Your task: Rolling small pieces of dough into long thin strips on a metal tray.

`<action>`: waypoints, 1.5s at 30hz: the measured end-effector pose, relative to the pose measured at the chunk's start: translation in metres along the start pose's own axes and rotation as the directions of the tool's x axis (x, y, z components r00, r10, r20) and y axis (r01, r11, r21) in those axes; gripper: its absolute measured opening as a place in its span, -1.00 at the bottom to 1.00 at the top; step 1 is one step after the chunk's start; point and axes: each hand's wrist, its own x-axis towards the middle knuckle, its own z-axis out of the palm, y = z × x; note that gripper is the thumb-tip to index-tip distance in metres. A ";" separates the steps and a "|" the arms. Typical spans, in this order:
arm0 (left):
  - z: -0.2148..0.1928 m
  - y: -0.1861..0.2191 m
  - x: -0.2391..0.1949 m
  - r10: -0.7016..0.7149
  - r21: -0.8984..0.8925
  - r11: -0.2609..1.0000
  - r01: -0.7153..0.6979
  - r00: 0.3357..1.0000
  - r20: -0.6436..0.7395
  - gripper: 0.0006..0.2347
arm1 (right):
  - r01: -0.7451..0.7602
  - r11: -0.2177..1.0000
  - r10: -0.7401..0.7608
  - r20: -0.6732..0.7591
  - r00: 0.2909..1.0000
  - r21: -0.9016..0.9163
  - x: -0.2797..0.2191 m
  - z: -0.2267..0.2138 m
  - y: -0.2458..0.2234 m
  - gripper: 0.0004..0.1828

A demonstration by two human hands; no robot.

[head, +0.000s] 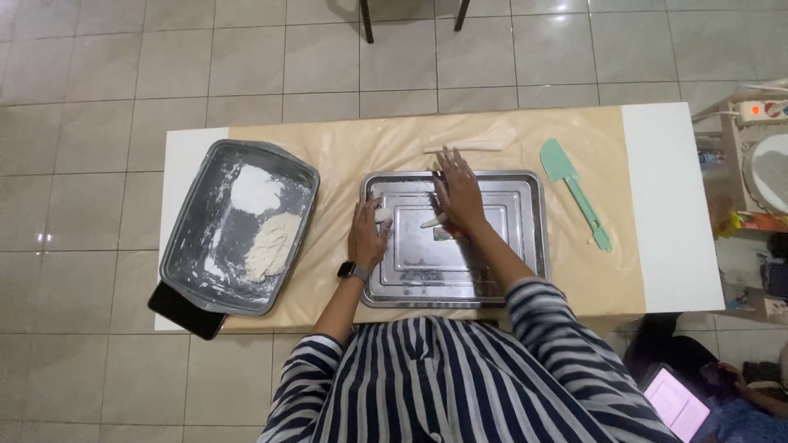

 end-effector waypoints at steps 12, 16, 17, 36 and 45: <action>-0.006 0.004 0.000 -0.010 0.024 1.000 0.010 1.000 0.011 -0.64 | 0.018 0.960 0.087 0.360 0.929 -0.280 -0.093 0.001 -0.011 -0.34; -0.002 -0.001 0.000 0.005 0.024 1.000 -0.005 1.000 -0.003 -0.65 | -0.074 0.953 0.189 0.387 0.903 -0.293 -0.093 -0.015 -0.016 -0.37; -0.001 -0.001 0.000 0.011 0.020 1.000 -0.011 1.000 -0.013 -0.66 | -0.095 0.947 0.202 0.340 0.918 -0.306 -0.084 -0.017 -0.015 -0.44; -0.008 0.015 -0.002 -0.004 0.062 0.998 0.004 1.000 0.009 -0.55 | -0.235 0.928 0.299 0.202 0.933 -0.289 -0.051 -0.002 -0.020 -0.33; 0.004 0.005 -0.003 -0.016 0.055 0.998 0.019 0.999 -0.046 -0.52 | -0.230 0.934 0.313 0.320 0.894 -0.274 -0.111 -0.008 -0.017 -0.26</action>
